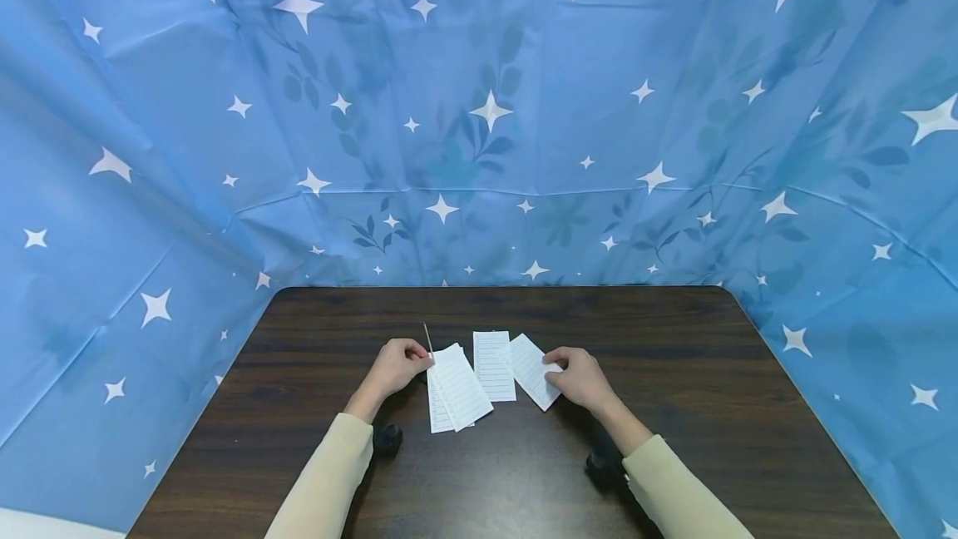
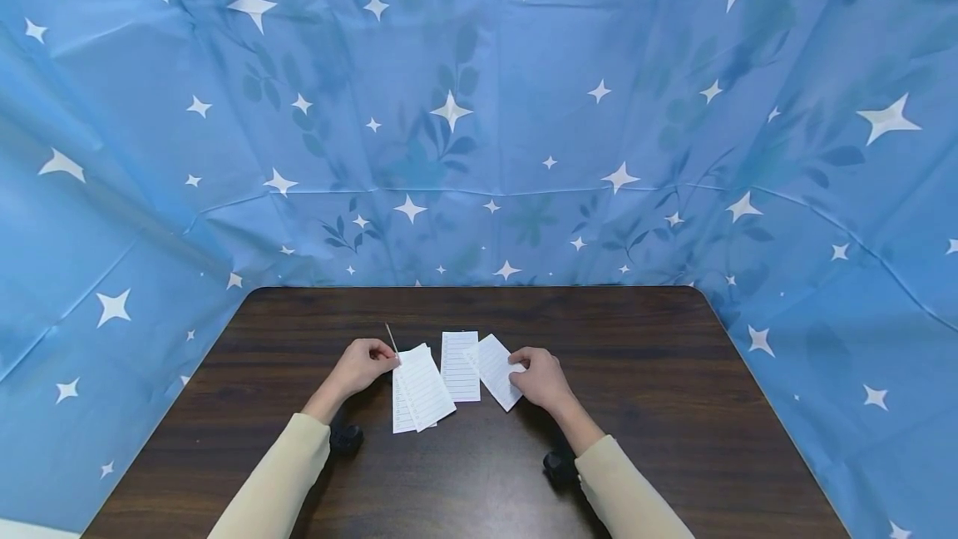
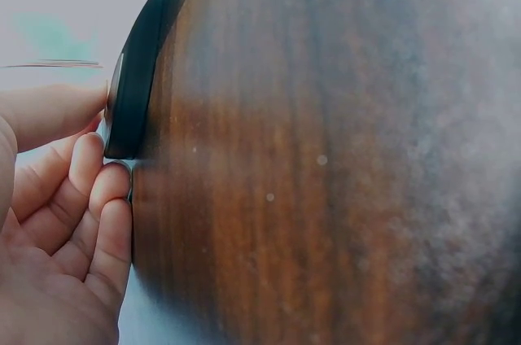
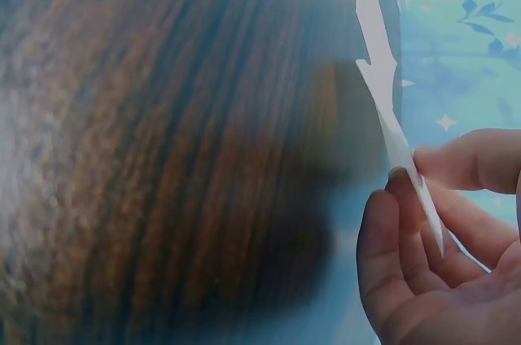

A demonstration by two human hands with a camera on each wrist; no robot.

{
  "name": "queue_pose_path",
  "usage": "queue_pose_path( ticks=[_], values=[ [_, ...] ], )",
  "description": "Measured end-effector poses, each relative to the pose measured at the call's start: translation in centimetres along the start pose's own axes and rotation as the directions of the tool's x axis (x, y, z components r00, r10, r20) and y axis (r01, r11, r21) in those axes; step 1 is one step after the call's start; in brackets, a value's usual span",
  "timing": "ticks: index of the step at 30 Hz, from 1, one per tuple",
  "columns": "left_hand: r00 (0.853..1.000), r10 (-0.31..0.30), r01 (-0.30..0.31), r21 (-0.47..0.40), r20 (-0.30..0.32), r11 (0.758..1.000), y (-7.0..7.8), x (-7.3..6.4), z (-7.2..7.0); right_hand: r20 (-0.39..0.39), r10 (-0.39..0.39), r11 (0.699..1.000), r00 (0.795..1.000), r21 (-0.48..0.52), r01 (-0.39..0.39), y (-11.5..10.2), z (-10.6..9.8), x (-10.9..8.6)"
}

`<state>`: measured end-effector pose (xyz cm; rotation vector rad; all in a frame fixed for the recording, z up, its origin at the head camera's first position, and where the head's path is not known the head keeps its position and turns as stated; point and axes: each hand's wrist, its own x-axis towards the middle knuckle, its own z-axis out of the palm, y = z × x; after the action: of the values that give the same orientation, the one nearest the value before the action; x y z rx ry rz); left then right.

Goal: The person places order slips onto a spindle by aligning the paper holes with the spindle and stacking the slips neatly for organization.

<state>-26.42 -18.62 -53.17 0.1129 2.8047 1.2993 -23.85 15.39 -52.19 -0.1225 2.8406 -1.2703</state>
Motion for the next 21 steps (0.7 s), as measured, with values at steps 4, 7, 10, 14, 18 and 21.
queue_pose_path(
  ticks=[4,7,10,14,18,21],
  values=[
    [1.0,0.003,-0.003,-0.006,0.002,1.0,0.0,-0.05,-0.05,0.007,0.004,1.0,1.0,0.004,-0.004,0.0,-0.1,-0.04],
    [1.0,0.007,-0.007,-0.008,0.005,1.0,0.02,-0.09,-0.08,0.012,0.007,1.0,1.0,0.006,-0.007,0.06,-0.14,-0.07],
    [1.0,0.001,-0.001,-0.013,0.004,1.0,0.05,-0.05,-0.08,0.009,-0.004,1.0,1.0,0.001,0.004,0.07,-0.19,-0.04],
    [1.0,-0.008,0.008,-0.011,-0.004,1.0,0.07,0.03,-0.07,-0.005,-0.008,1.0,1.0,0.002,0.008,0.1,-0.2,-0.05],
    [1.0,-0.006,0.006,-0.008,-0.002,1.0,0.07,-0.02,-0.07,-0.017,0.007,0.999,1.0,0.039,-0.006,0.12,-0.2,-0.17],
    [1.0,-0.001,0.001,-0.008,0.001,1.0,0.04,-0.07,-0.07,-0.027,0.017,0.995,0.999,0.097,-0.015,0.0,-0.24,-0.28]
  ],
)
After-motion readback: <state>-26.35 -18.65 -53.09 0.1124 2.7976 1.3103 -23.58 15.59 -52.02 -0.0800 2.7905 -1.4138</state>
